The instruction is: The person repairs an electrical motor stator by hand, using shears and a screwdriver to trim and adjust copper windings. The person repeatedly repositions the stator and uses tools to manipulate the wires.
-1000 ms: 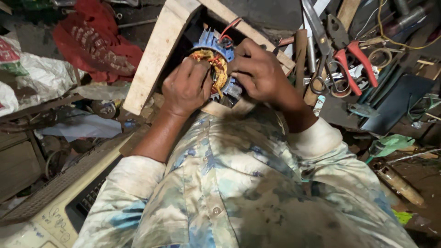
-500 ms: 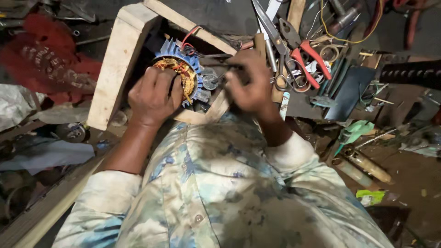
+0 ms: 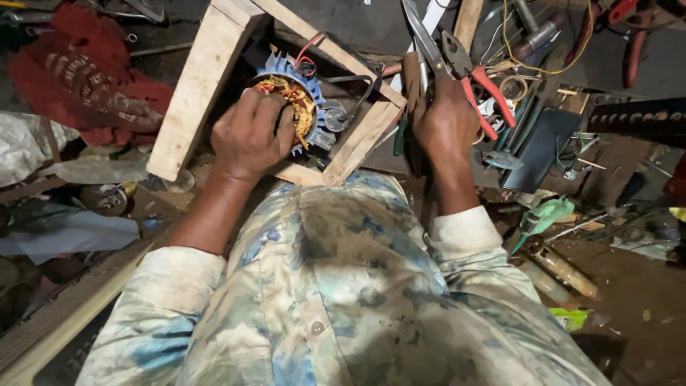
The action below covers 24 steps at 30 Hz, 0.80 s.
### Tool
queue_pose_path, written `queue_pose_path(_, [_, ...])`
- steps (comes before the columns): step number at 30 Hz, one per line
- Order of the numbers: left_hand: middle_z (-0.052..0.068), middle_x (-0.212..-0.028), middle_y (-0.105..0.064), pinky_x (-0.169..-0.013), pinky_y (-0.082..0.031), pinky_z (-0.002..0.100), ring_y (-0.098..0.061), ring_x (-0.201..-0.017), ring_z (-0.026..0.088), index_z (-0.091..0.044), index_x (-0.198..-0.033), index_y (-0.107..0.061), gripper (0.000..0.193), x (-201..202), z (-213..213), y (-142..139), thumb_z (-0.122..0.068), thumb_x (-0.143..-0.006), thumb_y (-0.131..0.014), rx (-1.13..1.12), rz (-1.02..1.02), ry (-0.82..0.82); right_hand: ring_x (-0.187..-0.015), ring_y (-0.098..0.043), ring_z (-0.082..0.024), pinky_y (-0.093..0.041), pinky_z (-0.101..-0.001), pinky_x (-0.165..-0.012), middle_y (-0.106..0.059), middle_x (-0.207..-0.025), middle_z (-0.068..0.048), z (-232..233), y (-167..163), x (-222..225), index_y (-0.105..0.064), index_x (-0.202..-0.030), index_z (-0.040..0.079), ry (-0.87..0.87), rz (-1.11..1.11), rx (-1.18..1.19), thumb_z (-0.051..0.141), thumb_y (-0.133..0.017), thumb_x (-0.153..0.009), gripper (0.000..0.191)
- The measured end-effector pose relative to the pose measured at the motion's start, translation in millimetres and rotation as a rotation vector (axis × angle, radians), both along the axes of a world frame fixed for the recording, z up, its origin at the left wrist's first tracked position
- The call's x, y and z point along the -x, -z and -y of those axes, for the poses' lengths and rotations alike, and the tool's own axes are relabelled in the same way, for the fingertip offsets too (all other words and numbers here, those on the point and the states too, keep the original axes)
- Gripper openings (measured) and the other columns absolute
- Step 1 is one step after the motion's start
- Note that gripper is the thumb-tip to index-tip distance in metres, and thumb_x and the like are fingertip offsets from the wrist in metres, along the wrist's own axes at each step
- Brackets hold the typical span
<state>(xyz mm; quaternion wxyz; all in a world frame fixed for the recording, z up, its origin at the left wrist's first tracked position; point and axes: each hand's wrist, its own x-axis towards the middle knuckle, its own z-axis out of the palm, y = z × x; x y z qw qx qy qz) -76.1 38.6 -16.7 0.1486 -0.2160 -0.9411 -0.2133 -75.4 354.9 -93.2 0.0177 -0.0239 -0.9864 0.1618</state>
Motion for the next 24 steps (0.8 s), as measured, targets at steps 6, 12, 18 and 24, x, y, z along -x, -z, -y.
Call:
queue_pose_path(6, [0.009, -0.094, -0.063, -0.069, -0.056, 0.036, -0.067, -0.079, 0.027, -0.01, -0.102, -0.068, 0.011, 0.7, 1.0, 1.4, -0.017, -0.097, -0.074, 0.008, 0.004, -0.02, -0.072, -0.07, -0.04, -0.051, -0.0509, -0.056, -0.072, -0.082, -0.018, 17.3, -4.9, -25.9, -0.07, -0.098, 0.006, -0.1, 0.165, 0.001, 0.037, -0.085, -0.077, 0.041])
queue_pose_path(12, [0.01, -0.094, -0.061, -0.069, -0.056, 0.036, -0.067, -0.078, 0.028, -0.008, -0.104, -0.067, 0.012, 0.0, 2.8, -0.5, -0.016, -0.098, -0.073, -0.011, 0.014, -0.008, -0.073, -0.07, -0.04, -0.053, -0.0497, -0.062, -0.071, -0.081, -0.02, 23.6, 10.2, -29.5, -0.069, -0.094, 0.006, -0.041, 0.191, -0.049, 0.04, -0.083, -0.09, 0.036])
queue_pose_path(18, [0.01, -0.094, -0.062, -0.069, -0.056, 0.036, -0.067, -0.079, 0.028, -0.007, -0.104, -0.067, 0.012, -0.8, 1.6, -0.9, -0.016, -0.099, -0.073, -0.026, 0.026, -0.011, -0.077, -0.067, -0.043, -0.053, -0.0496, -0.068, -0.068, -0.087, -0.023, 8.2, -32.2, -41.0, -0.062, -0.101, -0.002, -0.078, 0.105, 0.31, 0.02, -0.078, -0.088, 0.031])
queue_pose_path(24, [0.01, -0.096, -0.063, -0.072, -0.058, 0.035, -0.068, -0.082, 0.028, -0.007, -0.105, -0.067, 0.012, -0.6, 1.8, 0.7, -0.015, -0.097, -0.073, -0.031, 0.001, 0.008, -0.092, -0.067, -0.037, -0.055, -0.0434, -0.08, -0.065, -0.101, -0.019, 38.5, -98.4, -49.1, -0.063, -0.113, 0.001, -0.355, -0.016, 0.626, 0.003, -0.069, -0.097, 0.018])
